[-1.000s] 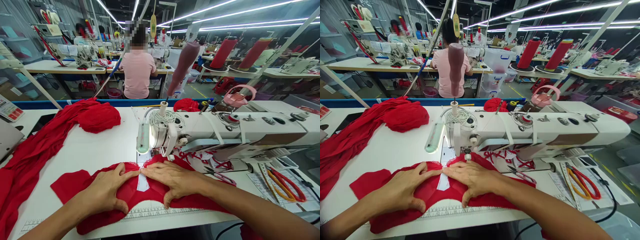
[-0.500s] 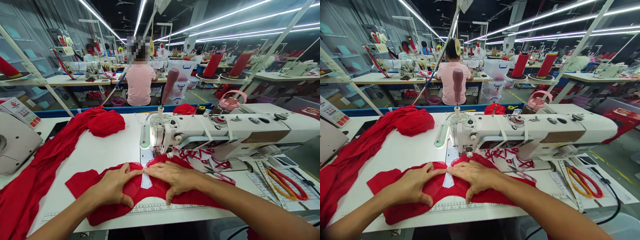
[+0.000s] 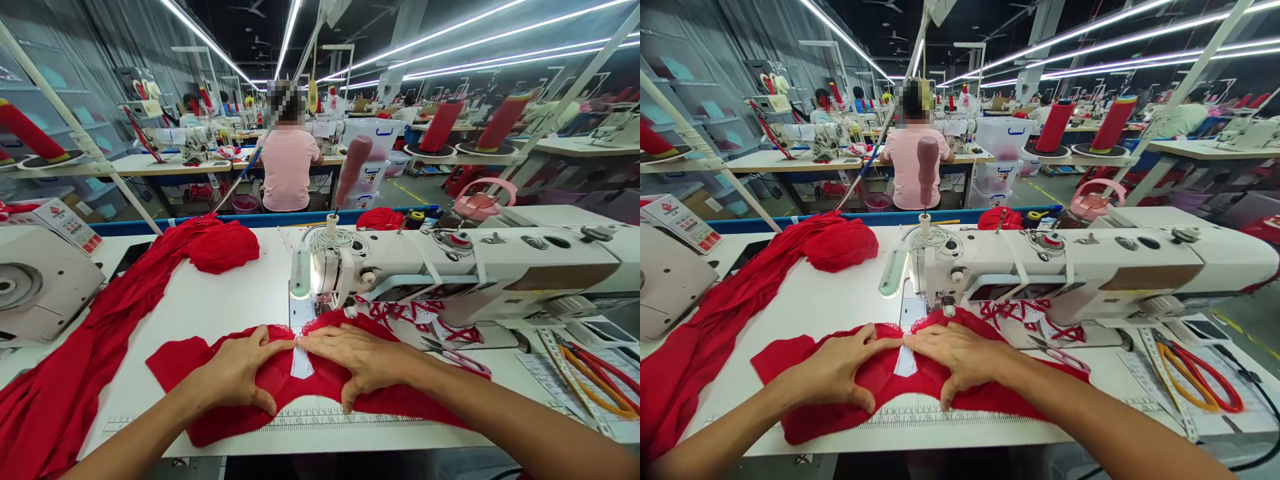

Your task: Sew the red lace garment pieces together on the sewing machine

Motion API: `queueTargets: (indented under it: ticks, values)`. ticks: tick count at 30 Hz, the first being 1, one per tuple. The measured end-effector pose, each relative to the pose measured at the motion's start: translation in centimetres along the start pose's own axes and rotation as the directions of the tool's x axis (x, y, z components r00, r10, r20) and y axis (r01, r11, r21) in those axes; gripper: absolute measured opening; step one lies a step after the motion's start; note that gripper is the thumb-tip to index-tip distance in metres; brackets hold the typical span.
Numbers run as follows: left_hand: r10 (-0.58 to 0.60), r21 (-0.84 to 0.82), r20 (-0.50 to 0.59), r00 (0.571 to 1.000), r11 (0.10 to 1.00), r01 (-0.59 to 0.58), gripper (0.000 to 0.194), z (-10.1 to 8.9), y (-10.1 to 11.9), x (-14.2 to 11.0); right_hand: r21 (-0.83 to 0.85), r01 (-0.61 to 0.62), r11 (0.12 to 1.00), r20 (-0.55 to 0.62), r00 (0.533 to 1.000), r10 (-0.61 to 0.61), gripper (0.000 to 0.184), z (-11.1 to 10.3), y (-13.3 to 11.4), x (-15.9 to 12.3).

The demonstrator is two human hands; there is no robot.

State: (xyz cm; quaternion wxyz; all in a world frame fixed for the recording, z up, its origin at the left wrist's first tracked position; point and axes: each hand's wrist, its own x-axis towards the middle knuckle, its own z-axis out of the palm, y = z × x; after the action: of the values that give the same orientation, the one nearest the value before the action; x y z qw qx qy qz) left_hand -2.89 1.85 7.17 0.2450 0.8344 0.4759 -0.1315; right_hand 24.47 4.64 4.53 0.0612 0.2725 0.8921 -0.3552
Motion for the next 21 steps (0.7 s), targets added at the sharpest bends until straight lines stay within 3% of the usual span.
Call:
queueTargets:
  ticks: [11,13,15,18,21]
  values:
    - [-0.018,0.017,0.009,1.0,1.0,0.018,0.099,-0.3,0.5,0.0,-0.063,0.047,0.997,-0.024,0.999,-0.048,0.112,0.0,-0.1,0.0]
    - [-0.017,0.022,-0.002,1.0,1.0,0.017,0.099,-0.4,0.5,-0.2,-0.117,0.056,0.992,-0.062,0.996,-0.063,0.104,0.1,-1.0,-0.5]
    - [-0.032,0.016,-0.02,0.999,0.999,0.032,0.094,-0.1,0.6,-0.7,-0.188,0.04,0.981,-0.176,0.982,-0.074,0.088,0.8,-2.2,-1.6]
    - [-0.017,-0.066,-0.167,0.986,0.998,0.006,0.071,1.4,1.0,-2.0,-0.216,-0.099,0.971,-0.461,0.887,-0.012,0.055,3.3,-3.6,-3.9]
    - [-0.027,-0.3,-0.421,0.907,0.948,-0.111,0.041,4.7,2.4,-3.2,-0.164,-0.212,0.964,-0.633,0.772,0.062,0.03,6.7,-3.7,-5.7]
